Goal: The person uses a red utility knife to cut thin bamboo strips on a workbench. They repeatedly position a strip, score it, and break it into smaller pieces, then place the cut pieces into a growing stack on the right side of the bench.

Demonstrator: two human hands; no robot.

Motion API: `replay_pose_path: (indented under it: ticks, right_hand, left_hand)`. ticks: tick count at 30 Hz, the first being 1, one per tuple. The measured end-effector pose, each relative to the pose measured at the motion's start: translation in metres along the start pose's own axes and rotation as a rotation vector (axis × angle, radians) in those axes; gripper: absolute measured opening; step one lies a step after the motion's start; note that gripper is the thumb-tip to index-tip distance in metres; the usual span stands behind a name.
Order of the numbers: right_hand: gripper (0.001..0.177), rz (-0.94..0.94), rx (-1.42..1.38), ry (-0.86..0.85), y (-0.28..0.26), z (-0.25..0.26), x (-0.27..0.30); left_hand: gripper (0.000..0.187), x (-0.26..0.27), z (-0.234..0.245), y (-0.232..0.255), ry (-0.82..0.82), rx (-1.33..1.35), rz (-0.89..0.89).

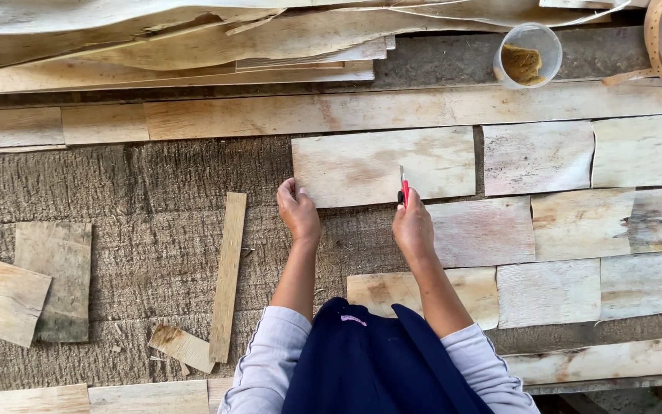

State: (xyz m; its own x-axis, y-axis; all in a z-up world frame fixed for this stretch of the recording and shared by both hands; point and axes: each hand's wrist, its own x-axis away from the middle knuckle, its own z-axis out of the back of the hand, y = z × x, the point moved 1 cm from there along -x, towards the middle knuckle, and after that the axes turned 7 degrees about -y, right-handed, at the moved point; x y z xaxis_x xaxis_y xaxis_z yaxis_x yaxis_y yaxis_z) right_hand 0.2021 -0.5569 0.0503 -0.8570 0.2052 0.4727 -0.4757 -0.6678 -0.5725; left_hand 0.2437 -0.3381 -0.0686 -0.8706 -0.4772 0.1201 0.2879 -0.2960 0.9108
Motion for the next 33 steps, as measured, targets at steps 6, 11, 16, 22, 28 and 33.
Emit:
replay_pose_path:
  ticks: [6, 11, 16, 22, 28, 33]
  right_hand:
    - [0.045, 0.009, 0.001, 0.006, -0.010, 0.005, 0.007]
    - [0.045, -0.013, -0.018, 0.014, -0.007, 0.006, 0.005]
    - [0.046, -0.014, -0.049, 0.033, 0.000, 0.006, 0.002]
    - [0.045, 0.017, 0.022, 0.045, 0.005, 0.003, 0.000]
    - [0.045, 0.010, 0.022, 0.049, 0.010, 0.001, -0.001]
    - [0.045, 0.021, 0.046, 0.074, 0.019, -0.004, -0.004]
  left_hand:
    - [0.032, -0.001, 0.000, 0.004, -0.020, -0.007, 0.021]
    - [0.032, 0.003, -0.001, 0.010, -0.029, 0.001, 0.024]
    - [0.032, 0.008, -0.004, 0.010, -0.038, 0.007, -0.015]
    - [0.033, 0.006, -0.004, 0.006, -0.045, -0.010, -0.045]
    - [0.034, 0.006, -0.007, 0.000, -0.059, 0.025, -0.027]
    - [0.034, 0.005, -0.008, 0.001, -0.059, 0.016, -0.014]
